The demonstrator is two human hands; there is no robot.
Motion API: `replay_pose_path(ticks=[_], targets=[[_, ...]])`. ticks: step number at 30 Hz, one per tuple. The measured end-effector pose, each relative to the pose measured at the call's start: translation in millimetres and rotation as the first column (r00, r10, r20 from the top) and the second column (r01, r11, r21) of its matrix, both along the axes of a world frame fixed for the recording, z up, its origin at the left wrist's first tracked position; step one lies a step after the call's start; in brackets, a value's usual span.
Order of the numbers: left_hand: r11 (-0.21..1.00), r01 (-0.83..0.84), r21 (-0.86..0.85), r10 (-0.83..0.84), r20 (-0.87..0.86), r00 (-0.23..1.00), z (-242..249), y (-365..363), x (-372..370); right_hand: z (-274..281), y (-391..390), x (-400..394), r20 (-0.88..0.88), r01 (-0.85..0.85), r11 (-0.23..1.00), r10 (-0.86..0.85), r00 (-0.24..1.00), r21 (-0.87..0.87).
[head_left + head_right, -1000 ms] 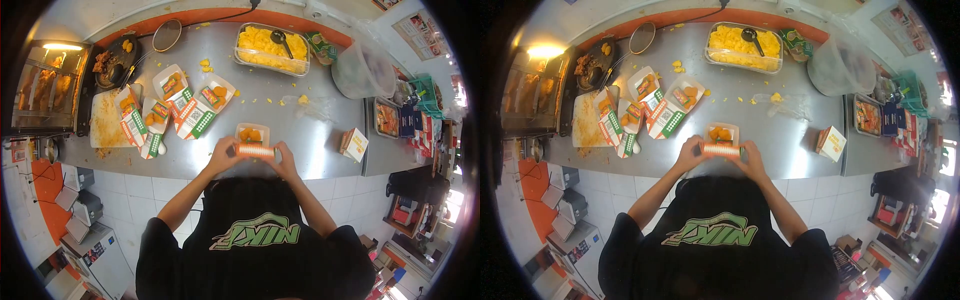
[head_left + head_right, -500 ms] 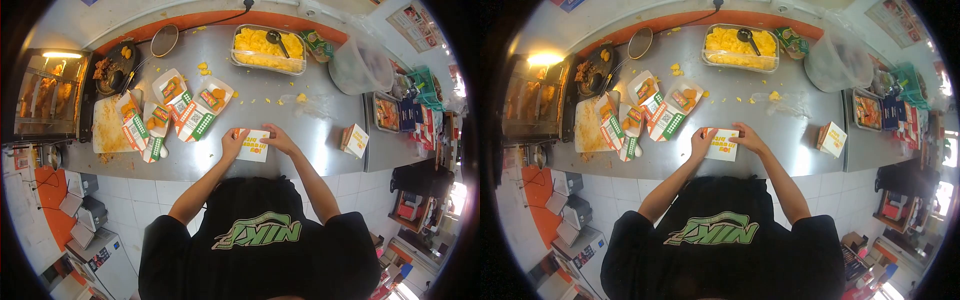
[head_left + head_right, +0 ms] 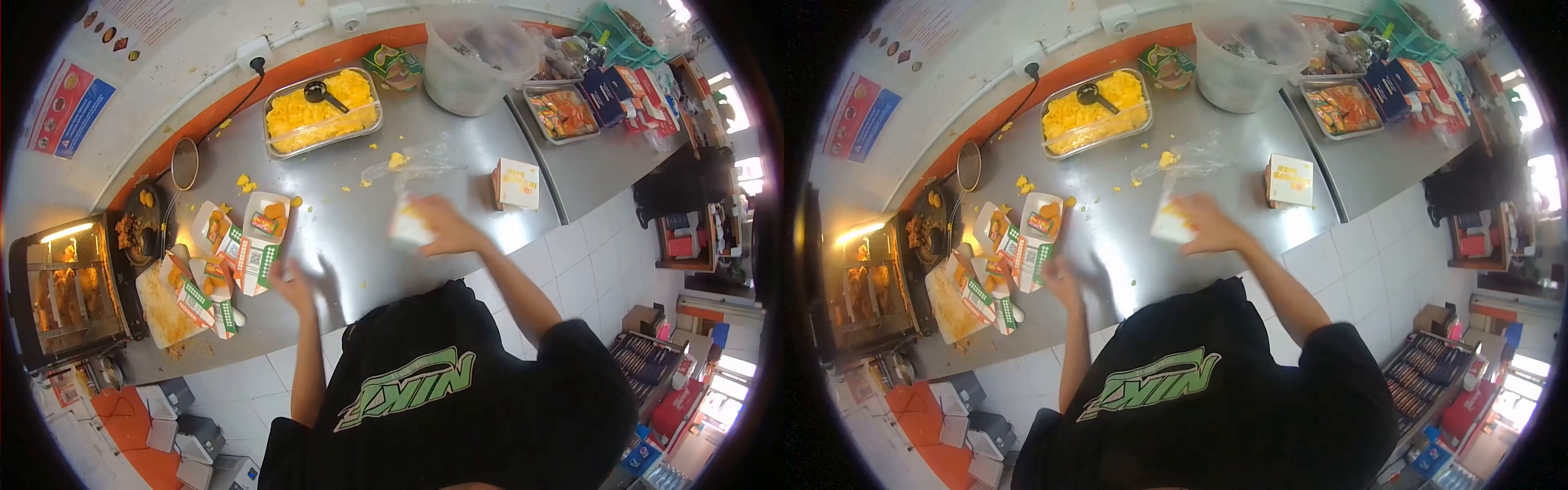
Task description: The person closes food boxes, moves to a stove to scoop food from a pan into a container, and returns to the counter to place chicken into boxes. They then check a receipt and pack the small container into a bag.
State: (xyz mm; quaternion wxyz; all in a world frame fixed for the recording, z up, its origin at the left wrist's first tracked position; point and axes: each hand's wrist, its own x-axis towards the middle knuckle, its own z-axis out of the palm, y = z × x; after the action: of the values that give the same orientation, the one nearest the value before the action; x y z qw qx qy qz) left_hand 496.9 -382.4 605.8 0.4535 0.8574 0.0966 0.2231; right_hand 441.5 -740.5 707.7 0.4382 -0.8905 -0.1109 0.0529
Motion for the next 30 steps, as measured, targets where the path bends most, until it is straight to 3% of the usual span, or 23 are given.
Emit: replay_pose_path(ticks=[1,2,3,4,6,7,9,10,12,13,14,15,18,19,21,22,23,24,25,26,28,29,30], targets=[[0.944,-0.226,0.241,0.190,0.161,0.968,8,15,4,26,-35,-11,0.049,0.109,0.990,-0.105,0.993,-0.090],[0.938,-0.346,-0.022,0.346,-0.004,0.938,31,22,8,38,-78,-19,0.191,0.148,0.963,-0.106,0.976,-0.225],[0.838,-0.481,-0.258,0.440,-0.200,0.875,49,30,12,61,-105,-29,0.155,0.252,0.932,-0.218,0.964,-0.261],[0.831,-0.492,-0.258,0.452,-0.201,0.869,44,39,14,78,-128,-35,0.127,0.349,0.887,-0.326,0.937,-0.301],[0.542,-0.536,-0.647,0.275,-0.467,0.841,11,67,20,65,-169,-40,0.022,0.321,0.794,-0.363,0.932,-0.516],[0.469,-0.371,-0.801,0.045,-0.398,0.916,-22,91,21,59,-180,-44,0.018,0.308,0.803,-0.348,0.937,-0.511],[0.544,-0.343,-0.766,0.074,-0.363,0.929,-14,81,18,47,-184,-43,-0.054,0.166,0.622,-0.319,0.946,-0.765],[0.610,-0.314,-0.728,0.089,-0.331,0.939,-8,70,15,55,-172,-38,-0.058,0.140,0.636,-0.280,0.958,-0.759],[0.691,-0.246,-0.679,0.031,-0.312,0.950,27,45,-4,78,-126,-28,0.168,0.312,0.701,-0.269,0.948,-0.641],[0.664,-0.231,-0.711,0.005,-0.305,0.952,37,31,-18,70,-100,-16,0.243,0.287,0.790,-0.180,0.953,-0.541],[0.639,-0.214,-0.739,-0.030,-0.301,0.953,46,17,-33,73,-61,-7,0.234,0.176,0.786,-0.041,0.971,-0.592],[0.636,-0.198,-0.746,-0.095,-0.330,0.939,62,-1,-49,59,-25,3,0.234,0.019,0.933,0.071,0.970,-0.359],[0.593,-0.110,-0.798,-0.461,-0.448,0.766,88,-18,-85,36,94,17,0.161,-0.406,0.878,0.452,0.877,-0.254],[0.593,-0.125,-0.795,-0.450,-0.456,0.767,99,-12,-92,21,121,13,0.165,-0.482,0.846,0.522,0.837,-0.229],[0.762,0.069,-0.643,-0.566,-0.612,0.552,123,0,-97,-13,148,13,0.194,-0.562,0.809,0.587,0.786,-0.171],[0.760,0.056,-0.647,-0.561,-0.610,0.560,131,10,-96,-27,157,15,0.231,-0.627,0.769,0.636,0.736,-0.121],[0.864,0.291,-0.411,-0.502,-0.656,0.563,137,22,-92,-13,162,14,0.301,-0.579,0.815,0.556,0.775,-0.013],[0.861,0.493,-0.127,-0.434,-0.689,0.580,142,31,-89,-7,166,15,0.291,-0.592,0.806,0.571,0.768,-0.017],[0.841,0.540,-0.012,-0.452,-0.565,0.690,145,32,-85,-3,168,14,0.269,-0.609,0.793,0.588,0.763,-0.006],[0.846,0.532,-0.025,-0.451,-0.565,0.691,143,34,-76,-2,168,14,0.247,-0.622,0.783,0.602,0.760,0.004],[0.494,0.869,-0.018,-0.843,-0.253,0.474,137,37,-53,-4,169,14,0.208,-0.619,0.785,0.600,0.772,0.033],[0.369,0.929,-0.005,-0.910,-0.205,0.361,127,40,-45,-5,169,15,0.182,-0.608,0.791,0.590,0.787,0.068],[0.369,0.929,-0.006,-0.911,-0.198,0.361,120,45,-40,-7,168,15,0.180,-0.608,0.791,0.591,0.787,0.061]])
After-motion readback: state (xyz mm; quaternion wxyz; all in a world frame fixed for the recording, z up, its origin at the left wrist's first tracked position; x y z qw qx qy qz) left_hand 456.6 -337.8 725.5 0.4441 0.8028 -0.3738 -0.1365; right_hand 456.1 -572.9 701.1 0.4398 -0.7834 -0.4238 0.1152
